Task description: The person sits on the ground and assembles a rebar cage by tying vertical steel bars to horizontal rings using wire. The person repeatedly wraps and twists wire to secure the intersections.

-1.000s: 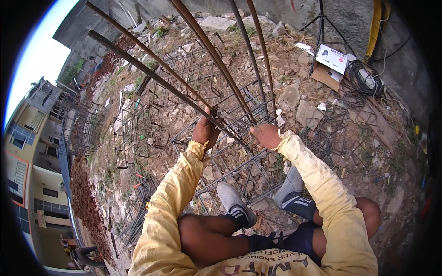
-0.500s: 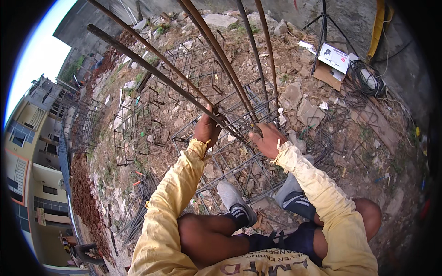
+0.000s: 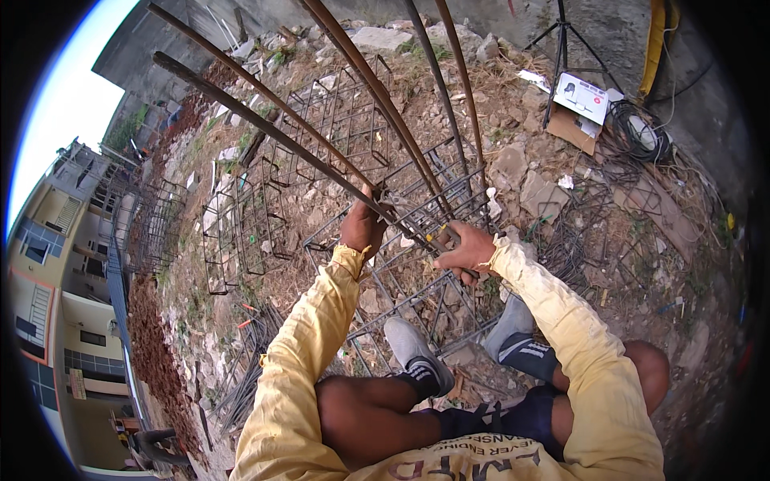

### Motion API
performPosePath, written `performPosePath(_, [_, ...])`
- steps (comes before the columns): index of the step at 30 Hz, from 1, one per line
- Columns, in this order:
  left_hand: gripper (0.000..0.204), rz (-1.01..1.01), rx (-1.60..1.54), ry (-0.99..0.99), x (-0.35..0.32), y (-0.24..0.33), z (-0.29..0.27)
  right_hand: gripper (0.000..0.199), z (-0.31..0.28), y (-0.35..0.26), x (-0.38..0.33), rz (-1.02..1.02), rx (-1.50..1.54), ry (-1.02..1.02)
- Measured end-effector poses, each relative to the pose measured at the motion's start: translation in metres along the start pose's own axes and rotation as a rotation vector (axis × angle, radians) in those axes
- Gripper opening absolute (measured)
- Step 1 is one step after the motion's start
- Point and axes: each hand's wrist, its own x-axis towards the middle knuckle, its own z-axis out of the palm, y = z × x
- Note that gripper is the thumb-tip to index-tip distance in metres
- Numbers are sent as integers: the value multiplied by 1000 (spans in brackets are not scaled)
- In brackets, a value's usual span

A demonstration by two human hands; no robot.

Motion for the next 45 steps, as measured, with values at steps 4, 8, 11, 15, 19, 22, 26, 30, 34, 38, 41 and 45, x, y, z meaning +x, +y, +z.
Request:
performPosePath(4, [41, -119, -217, 21, 1, 1, 0, 54, 23, 13, -10, -585, -698, 690])
performPosePath(8, [38, -128, -225, 16, 1, 3, -1, 39, 30, 21, -15, -775, -936, 832])
performPosePath(11, [36, -77, -176, 0, 0, 1, 4, 30, 29, 31, -10, -823, -1002, 855])
performPosePath(15, [33, -117, -256, 31, 2, 0, -5, 27, 42, 29, -8, -723, -995, 799])
performPosePath(19, [30, -151, -293, 7, 4, 0, -8, 26, 40, 22, -8, -675, -993, 766])
performPosePath(22, [30, -116, -269, 14, 4, -1, -4, 26, 33, 21, -5, -661, -982, 705])
performPosePath(26, [33, -126, -309, 31, 1, 1, 3, 26, 29, 26, 3, -734, -955, 735])
performPosePath(30, [38, -131, -285, 46, -4, 7, 8, 28, 42, 22, 1, -749, -1072, 860])
performPosePath(34, [38, -117, -282, 19, -1, 4, 0, 30, 43, 22, 4, -786, -1076, 889])
performPosePath(38, [35, -124, -297, 14, 0, 5, 6, 34, 38, 24, 3, -778, -1015, 838])
performPosePath(41, [32, -123, -288, 7, 0, 6, 6, 38, 39, 18, -3, -758, -927, 848])
performPosePath(45, [31, -119, -290, -45, 0, 6, 5, 44, 31, 15, -8, -669, -826, 789])
